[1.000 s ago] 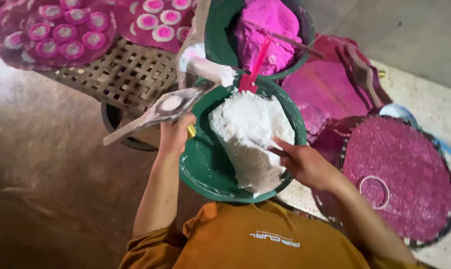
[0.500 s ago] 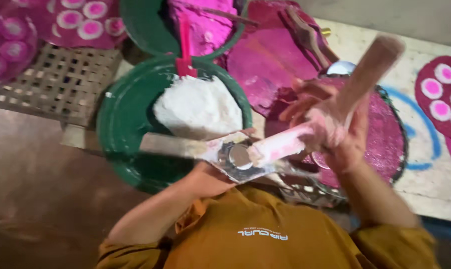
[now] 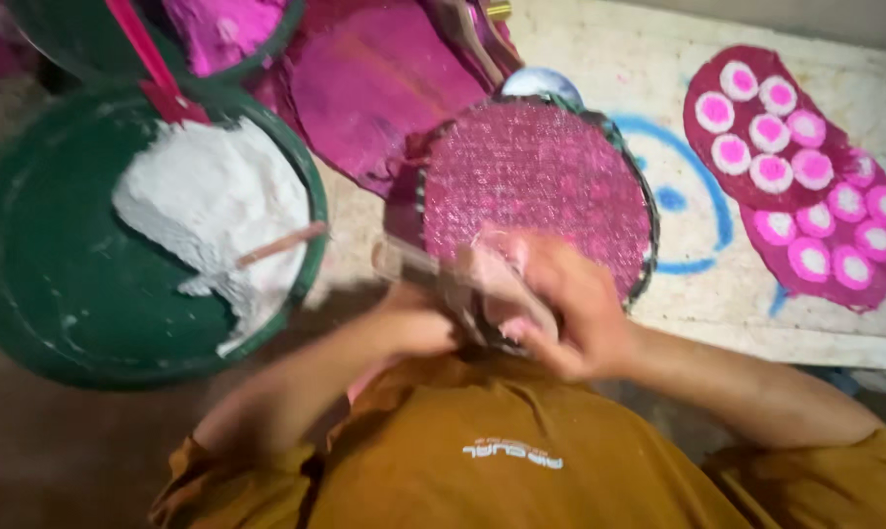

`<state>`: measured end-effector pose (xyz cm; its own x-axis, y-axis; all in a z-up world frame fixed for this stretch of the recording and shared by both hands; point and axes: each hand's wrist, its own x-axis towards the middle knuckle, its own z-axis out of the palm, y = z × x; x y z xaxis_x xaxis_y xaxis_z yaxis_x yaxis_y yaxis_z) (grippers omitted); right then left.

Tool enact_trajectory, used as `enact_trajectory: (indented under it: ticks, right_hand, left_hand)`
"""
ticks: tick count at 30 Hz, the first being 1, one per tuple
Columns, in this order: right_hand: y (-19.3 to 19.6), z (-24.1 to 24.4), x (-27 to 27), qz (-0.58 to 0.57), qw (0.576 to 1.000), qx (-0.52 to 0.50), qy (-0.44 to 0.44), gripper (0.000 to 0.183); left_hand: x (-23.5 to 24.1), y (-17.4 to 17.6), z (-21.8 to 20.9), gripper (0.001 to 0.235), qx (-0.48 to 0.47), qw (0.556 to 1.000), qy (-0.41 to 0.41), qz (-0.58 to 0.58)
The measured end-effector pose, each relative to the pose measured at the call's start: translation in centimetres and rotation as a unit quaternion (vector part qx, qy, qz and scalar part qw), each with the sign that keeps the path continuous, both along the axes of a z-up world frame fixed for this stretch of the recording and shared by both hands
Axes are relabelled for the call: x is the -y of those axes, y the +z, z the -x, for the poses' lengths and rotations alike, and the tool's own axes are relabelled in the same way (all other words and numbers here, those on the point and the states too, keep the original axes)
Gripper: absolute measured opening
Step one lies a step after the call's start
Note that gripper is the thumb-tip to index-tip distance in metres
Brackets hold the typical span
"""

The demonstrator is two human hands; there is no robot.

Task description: The person fills small ring-shaped molds with white and pink paste using a handheld extruder and then arranges them on a large tray near a metal steamer.

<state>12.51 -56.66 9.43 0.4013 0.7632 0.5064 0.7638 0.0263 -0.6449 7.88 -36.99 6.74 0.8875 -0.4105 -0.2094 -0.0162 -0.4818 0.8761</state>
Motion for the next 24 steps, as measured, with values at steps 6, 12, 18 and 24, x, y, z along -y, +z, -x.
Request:
enact_trajectory:
  ticks: [6,12,18,24]
  right_hand:
    - [-2.2,-8.6,9.2,0.204,0.827,-0.490,0.184,0.100]
    - [-4.6,-9.9,14.0,0.325,0.730,-0.581,0.153,0.104]
    - [-3.6,-9.4,13.0,0.388,0.696,-0.600,0.068,0.087]
    - [-3.2,-10.5,12.1,0.455,0.711,-0.535,-0.022,0.080]
  left_hand:
    - [-1.4,-0.4,-4.4,0.063,-0.007,0.997,0.019,0.070]
    - [-3.1,-1.7,-7.7,0.085,0.173,0.736,-0.131,0.642]
    - [1.1,-7.3,-9.4,0.056,0.052,0.571,-0.052,0.818]
    - [2.4,-12.3,-12.1,0.026,0.013,0.492,0.051,0.869]
